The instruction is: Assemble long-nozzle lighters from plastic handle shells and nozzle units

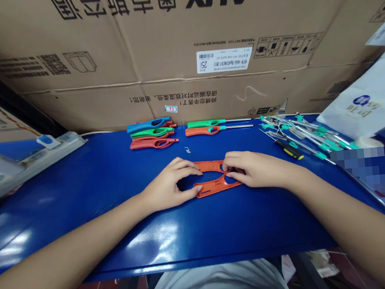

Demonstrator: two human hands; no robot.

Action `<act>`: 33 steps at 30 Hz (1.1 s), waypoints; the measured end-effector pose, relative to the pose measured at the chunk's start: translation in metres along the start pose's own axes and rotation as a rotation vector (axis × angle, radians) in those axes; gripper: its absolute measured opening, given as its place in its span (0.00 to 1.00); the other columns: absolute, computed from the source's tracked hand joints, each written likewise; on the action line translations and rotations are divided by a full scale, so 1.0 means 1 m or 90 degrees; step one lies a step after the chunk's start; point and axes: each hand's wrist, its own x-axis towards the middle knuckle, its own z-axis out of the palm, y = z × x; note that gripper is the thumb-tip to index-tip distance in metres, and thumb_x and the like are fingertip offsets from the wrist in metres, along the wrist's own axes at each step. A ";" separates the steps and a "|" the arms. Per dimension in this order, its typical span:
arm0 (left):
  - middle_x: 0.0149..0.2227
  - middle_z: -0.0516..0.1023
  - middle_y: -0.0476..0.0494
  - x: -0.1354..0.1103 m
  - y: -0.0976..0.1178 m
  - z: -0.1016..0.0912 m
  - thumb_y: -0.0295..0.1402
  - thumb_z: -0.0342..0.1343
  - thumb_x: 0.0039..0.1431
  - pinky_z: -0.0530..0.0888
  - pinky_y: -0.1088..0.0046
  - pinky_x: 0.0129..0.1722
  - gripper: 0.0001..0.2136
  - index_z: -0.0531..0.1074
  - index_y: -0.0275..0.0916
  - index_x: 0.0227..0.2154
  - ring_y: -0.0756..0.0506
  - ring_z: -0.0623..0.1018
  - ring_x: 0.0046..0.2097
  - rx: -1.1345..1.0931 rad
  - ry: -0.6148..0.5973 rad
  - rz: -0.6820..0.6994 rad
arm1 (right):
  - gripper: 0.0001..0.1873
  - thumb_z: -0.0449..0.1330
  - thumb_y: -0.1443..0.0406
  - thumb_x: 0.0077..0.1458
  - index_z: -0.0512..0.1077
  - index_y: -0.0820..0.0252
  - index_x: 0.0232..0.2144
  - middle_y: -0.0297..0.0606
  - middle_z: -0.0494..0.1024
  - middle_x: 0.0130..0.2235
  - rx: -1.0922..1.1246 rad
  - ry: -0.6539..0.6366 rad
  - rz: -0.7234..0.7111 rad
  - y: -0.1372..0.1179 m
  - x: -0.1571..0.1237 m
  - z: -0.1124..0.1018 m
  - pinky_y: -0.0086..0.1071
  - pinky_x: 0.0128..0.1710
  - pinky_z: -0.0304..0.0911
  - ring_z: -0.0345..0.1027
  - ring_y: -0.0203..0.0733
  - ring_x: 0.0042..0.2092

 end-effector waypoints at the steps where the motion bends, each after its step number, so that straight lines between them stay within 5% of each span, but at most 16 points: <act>1: 0.49 0.80 0.42 0.000 0.000 0.000 0.33 0.62 0.61 0.74 0.59 0.55 0.12 0.77 0.42 0.48 0.41 0.76 0.51 -0.004 -0.002 -0.001 | 0.05 0.56 0.68 0.64 0.72 0.59 0.40 0.40 0.74 0.42 -0.001 0.001 0.000 0.000 0.000 0.000 0.32 0.35 0.60 0.67 0.39 0.36; 12: 0.45 0.80 0.43 0.001 -0.002 -0.001 0.29 0.58 0.63 0.74 0.63 0.52 0.09 0.78 0.40 0.45 0.44 0.77 0.48 -0.019 0.010 0.012 | 0.05 0.56 0.65 0.65 0.72 0.59 0.40 0.39 0.73 0.42 -0.022 0.001 0.005 -0.001 -0.001 0.000 0.31 0.34 0.59 0.67 0.39 0.37; 19: 0.55 0.78 0.40 0.000 0.002 -0.003 0.37 0.61 0.63 0.68 0.56 0.62 0.17 0.74 0.42 0.54 0.40 0.74 0.58 0.015 0.001 0.055 | 0.10 0.55 0.60 0.66 0.73 0.58 0.45 0.42 0.75 0.45 0.004 0.089 -0.002 0.012 -0.003 -0.012 0.33 0.39 0.65 0.70 0.41 0.40; 22: 0.60 0.75 0.40 -0.002 0.001 -0.003 0.39 0.62 0.62 0.65 0.55 0.65 0.21 0.72 0.42 0.56 0.39 0.71 0.63 0.029 -0.041 0.069 | 0.09 0.54 0.64 0.64 0.73 0.58 0.42 0.44 0.76 0.46 -0.133 0.200 0.158 0.034 -0.013 -0.034 0.39 0.46 0.65 0.71 0.48 0.46; 26: 0.63 0.73 0.41 -0.004 -0.002 -0.002 0.40 0.62 0.61 0.62 0.55 0.68 0.23 0.71 0.43 0.59 0.38 0.70 0.65 0.057 -0.087 0.102 | 0.18 0.54 0.64 0.64 0.67 0.62 0.55 0.54 0.69 0.58 -0.246 0.045 0.637 0.068 -0.035 -0.062 0.43 0.47 0.66 0.69 0.57 0.54; 28: 0.63 0.73 0.41 -0.004 -0.003 -0.002 0.40 0.61 0.62 0.61 0.55 0.68 0.23 0.71 0.44 0.60 0.39 0.70 0.66 0.071 -0.103 0.109 | 0.20 0.58 0.64 0.64 0.67 0.68 0.55 0.58 0.70 0.56 -0.228 -0.017 0.714 0.081 -0.045 -0.069 0.44 0.47 0.69 0.70 0.57 0.54; 33: 0.63 0.73 0.43 -0.005 -0.005 -0.001 0.40 0.59 0.64 0.59 0.54 0.70 0.22 0.71 0.45 0.60 0.40 0.70 0.66 0.085 -0.122 0.106 | 0.19 0.61 0.58 0.66 0.71 0.59 0.55 0.44 0.74 0.55 -0.152 -0.124 0.765 0.092 -0.056 -0.072 0.46 0.50 0.72 0.73 0.46 0.51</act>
